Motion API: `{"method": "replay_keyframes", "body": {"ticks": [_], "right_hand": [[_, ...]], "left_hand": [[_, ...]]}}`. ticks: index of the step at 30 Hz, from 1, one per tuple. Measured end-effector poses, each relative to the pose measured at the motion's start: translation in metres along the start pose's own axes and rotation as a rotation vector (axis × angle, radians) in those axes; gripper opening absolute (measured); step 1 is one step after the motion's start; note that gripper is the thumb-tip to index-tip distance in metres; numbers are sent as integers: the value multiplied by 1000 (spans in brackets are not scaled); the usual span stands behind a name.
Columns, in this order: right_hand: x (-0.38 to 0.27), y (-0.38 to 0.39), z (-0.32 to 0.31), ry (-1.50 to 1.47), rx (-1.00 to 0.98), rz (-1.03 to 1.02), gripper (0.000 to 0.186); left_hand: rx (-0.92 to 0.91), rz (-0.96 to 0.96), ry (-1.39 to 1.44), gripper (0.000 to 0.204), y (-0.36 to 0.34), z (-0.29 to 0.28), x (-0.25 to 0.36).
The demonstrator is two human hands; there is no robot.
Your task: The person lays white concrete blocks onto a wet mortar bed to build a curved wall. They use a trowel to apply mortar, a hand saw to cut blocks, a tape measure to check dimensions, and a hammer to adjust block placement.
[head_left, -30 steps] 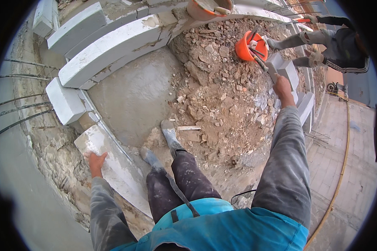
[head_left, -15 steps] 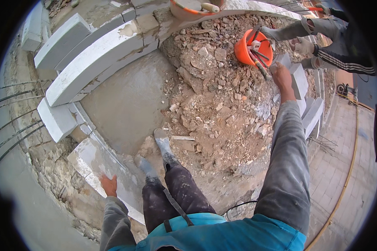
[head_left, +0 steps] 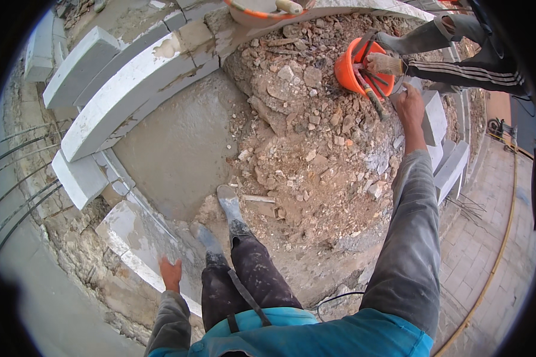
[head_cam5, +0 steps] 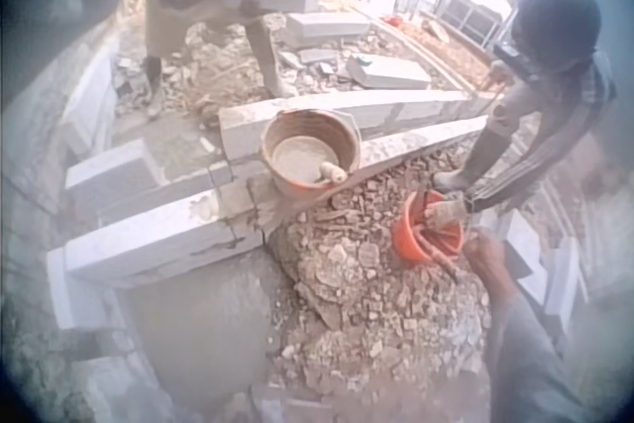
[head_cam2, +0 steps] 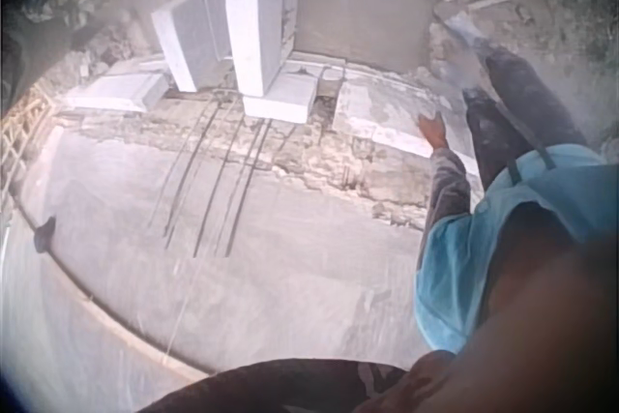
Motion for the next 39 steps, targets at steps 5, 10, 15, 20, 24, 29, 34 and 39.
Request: {"method": "replay_keyframes", "body": {"ticks": [5, 10, 15, 20, 24, 29, 34, 39], "right_hand": [[5, 3, -11, -178, -37, 75, 38], [24, 4, -28, -111, 188, 107, 59], [9, -8, -89, 386, 302, -100, 81], [66, -20, -84, 556, 67, -442, 57], [174, -47, -73, 446, 148, -462, 51], [28, 41, -111, -130, 173, -580, 44], [-138, 247, -99, -978, -930, -59, 40], [-274, 414, -50, -1442, -1375, 172, 65]], "left_hand": [[0, 37, 65, 80, -10, -4, 43], [32, 100, 177, 79, -14, 7, 88], [54, 133, 159, 79, -2, 1, 104], [58, 98, 126, 76, 0, 12, 103], [38, 223, 191, 73, -19, -5, 161], [17, 269, 540, 65, -12, -11, 207], [-92, 513, 984, 51, -7, -48, 291], [-383, 288, 1199, 49, -33, -71, 236]]}}
Point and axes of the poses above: each hand's wrist, its own y-axis away from the middle knuckle, its own z-axis out of the palm, x = y × z, the point moved 1 cm from there along -y, towards the middle knuckle, and after that the axes turned 10 degrees about z, right-handed, at the moved point
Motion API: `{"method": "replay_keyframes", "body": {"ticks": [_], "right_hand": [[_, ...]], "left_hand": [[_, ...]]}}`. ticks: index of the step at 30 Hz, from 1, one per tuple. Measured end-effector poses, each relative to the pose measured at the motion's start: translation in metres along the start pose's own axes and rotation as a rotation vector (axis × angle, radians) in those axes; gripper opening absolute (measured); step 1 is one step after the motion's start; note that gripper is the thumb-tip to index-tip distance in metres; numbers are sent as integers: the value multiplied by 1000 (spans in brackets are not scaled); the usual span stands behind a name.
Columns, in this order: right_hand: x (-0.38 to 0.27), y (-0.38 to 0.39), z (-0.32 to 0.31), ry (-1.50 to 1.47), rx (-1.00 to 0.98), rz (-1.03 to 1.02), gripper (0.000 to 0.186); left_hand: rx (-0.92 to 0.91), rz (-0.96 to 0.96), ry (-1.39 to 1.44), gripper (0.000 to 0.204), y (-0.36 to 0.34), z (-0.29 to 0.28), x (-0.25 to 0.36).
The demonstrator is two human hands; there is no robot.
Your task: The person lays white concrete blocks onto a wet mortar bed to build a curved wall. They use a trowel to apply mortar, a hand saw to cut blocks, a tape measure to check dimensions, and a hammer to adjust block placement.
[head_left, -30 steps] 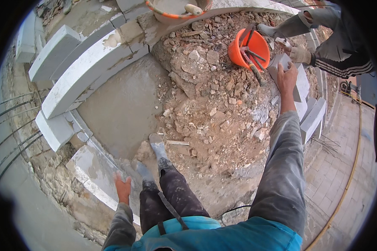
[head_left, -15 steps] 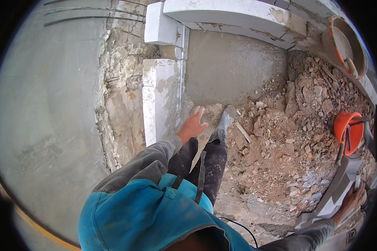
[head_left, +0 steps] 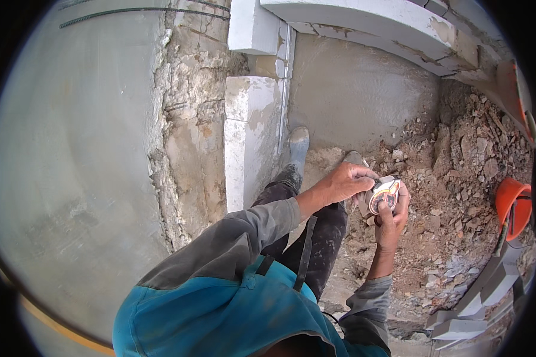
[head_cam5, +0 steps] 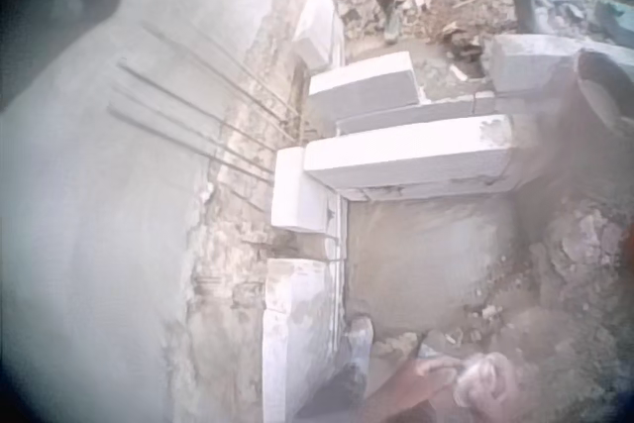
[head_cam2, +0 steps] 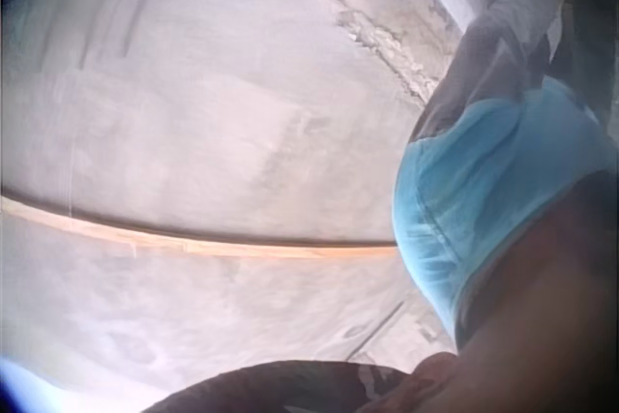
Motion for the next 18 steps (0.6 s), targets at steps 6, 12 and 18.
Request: {"method": "replay_keyframes", "body": {"ticks": [6, 12, 18], "right_hand": [[84, -61, 106, 63, -242, 109, 56], [135, -94, 175, 262, -246, 42, 59], [156, -108, 231, 291, -190, -42, 68]], "left_hand": [[98, -60, -49, 51, 42, -123, -10], [233, -195, -22, 41, 53, -192, -19], [313, -209, -257, 22, 38, -255, -24]]}}
Point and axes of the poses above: each hand's wrist, its own y-axis away from the middle knuckle, its own z-axis out of the palm, x = y × z, the point moved 1 cm from there along -y, towards the middle knuckle, and after that the axes turned 10 degrees about z, right-handed, at the moved point
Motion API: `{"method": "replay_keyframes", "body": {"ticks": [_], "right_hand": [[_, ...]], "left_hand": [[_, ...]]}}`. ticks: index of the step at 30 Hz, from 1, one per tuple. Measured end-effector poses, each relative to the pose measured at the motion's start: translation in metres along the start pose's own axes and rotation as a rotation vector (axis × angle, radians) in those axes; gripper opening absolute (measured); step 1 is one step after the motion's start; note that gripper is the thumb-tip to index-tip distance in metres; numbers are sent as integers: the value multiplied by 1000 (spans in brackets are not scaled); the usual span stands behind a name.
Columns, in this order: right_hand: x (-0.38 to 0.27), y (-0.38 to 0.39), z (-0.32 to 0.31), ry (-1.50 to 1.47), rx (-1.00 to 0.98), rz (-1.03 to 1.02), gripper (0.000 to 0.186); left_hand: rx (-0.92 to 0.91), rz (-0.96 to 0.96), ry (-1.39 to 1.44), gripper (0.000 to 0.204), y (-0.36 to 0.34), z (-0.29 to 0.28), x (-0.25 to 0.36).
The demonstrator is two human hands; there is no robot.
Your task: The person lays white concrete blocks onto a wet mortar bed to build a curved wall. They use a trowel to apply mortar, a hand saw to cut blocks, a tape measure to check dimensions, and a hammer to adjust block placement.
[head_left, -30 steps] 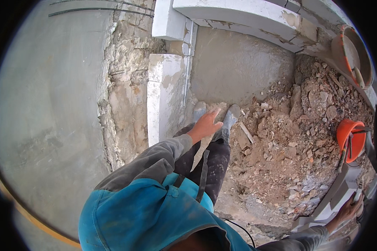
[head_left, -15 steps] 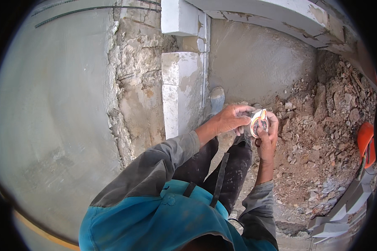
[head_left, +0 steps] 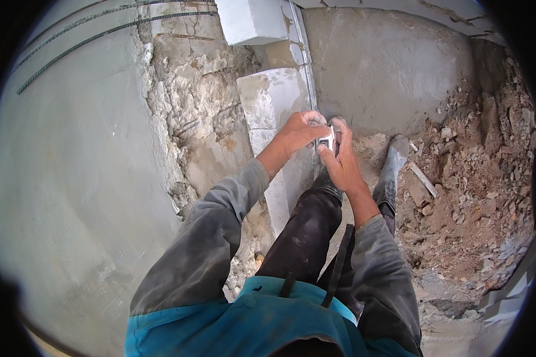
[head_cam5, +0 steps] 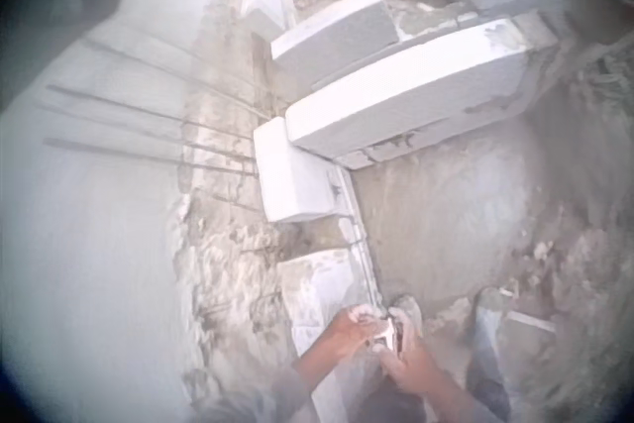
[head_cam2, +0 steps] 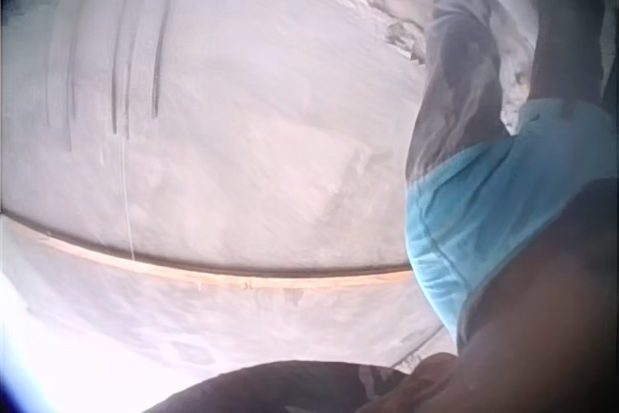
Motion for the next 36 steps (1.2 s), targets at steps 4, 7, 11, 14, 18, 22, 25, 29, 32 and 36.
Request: {"method": "replay_keyframes", "body": {"ticks": [4, 7, 11, 14, 18, 22, 25, 29, 32, 36], "right_hand": [[13, -23, 29, -81, 41, -70, 71], [30, -24, 42, -19, -6, 1, 66], [63, -13, 62, 19, -35, 122, 59], [75, -20, 72, -56, -14, 191, 57], [67, -45, 92, -172, 16, 170, 55], [43, -61, 96, -281, -108, 357, 53], [36, -68, 99, -223, -114, 339, 55], [53, -64, 110, -60, -47, 260, 59], [75, -42, 116, 0, -99, 290, 61], [87, -29, 124, -2, -69, 267, 62]], "left_hand": [[108, -6, -102, 11, -22, -17, 11], [290, 51, 57, 9, -51, -51, 25], [447, 37, 53, 14, -91, -112, 51], [419, 59, -163, 18, -105, -116, 53], [432, 257, -569, 22, -124, -133, 39], [477, 138, -393, 19, -134, -156, 26], [495, 76, -237, 18, -135, -158, 24], [546, 79, -157, 17, -141, -164, 22], [573, 137, -174, 17, -145, -167, 21], [597, 246, -135, 16, -148, -164, 20]]}}
Point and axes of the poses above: each hand's wrist, its own y-axis away from the middle knuckle, its own z-axis out of the palm, x = y × z, the point moved 1 cm from there along -y, towards the middle knuckle, and after that the axes turned 10 degrees about z, right-handed, at the moved point
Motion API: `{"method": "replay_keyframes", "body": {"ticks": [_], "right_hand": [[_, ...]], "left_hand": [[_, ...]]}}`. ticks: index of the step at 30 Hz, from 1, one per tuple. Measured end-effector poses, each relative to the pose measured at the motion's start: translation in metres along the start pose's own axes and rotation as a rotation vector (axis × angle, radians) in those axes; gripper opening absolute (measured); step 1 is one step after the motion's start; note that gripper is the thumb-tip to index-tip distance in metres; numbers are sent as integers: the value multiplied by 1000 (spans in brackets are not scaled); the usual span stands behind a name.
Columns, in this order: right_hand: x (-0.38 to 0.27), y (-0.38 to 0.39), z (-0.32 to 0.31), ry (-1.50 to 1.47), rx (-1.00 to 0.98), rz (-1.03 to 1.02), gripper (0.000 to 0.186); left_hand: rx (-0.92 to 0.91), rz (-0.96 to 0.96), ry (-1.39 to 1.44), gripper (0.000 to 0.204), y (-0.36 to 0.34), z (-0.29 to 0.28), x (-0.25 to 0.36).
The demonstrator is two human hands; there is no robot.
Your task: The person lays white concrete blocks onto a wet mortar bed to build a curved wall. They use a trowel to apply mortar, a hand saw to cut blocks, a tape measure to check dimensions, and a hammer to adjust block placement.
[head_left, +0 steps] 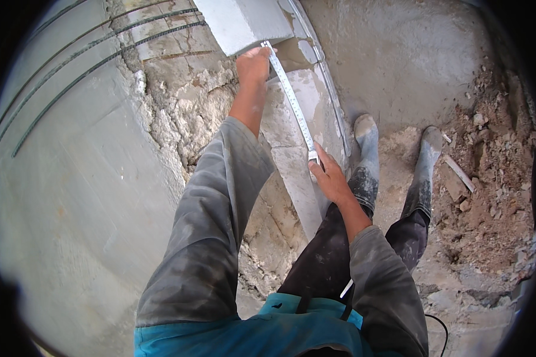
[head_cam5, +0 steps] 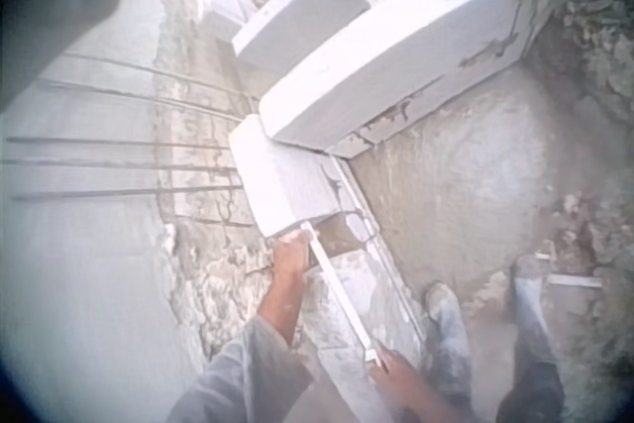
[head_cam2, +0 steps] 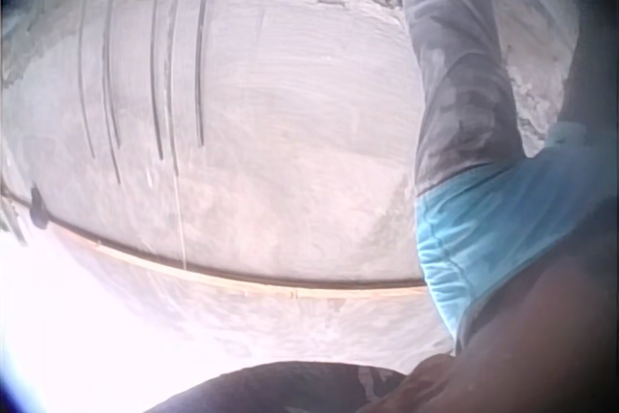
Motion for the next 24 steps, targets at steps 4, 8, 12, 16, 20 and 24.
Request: {"method": "replay_keyframes", "body": {"ticks": [4, 8, 12, 16, 20, 24], "right_hand": [[-6, -2, 0, -31, -5, 8, 60], [-12, -2, -1, -42, -17, 42, 60], [-8, -1, 2, -33, 5, 37, 61], [-9, 0, 2, -48, -7, 62, 61], [-11, 1, -2, -74, -24, 68, 61], [-2, 0, -5, -68, 64, 1, 61]], "left_hand": [[34, 11, 23, 16, -3, 1, 1], [49, -10, 8, 16, -3, 2, 8], [11, -67, 13, 15, -5, -1, 11], [-40, -129, -77, 17, -9, -7, 10], [-36, -127, -98, 18, -6, -5, 13], [-53, -87, -60, 18, -4, 10, 16]]}}
Point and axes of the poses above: each hand's wrist, its own y-axis away from the middle knuckle, its own z-axis out of the palm, x = y × z, the point moved 1 cm from there along -y, towards the middle knuckle, and after that the axes turned 10 degrees about z, right-handed, at the moved point
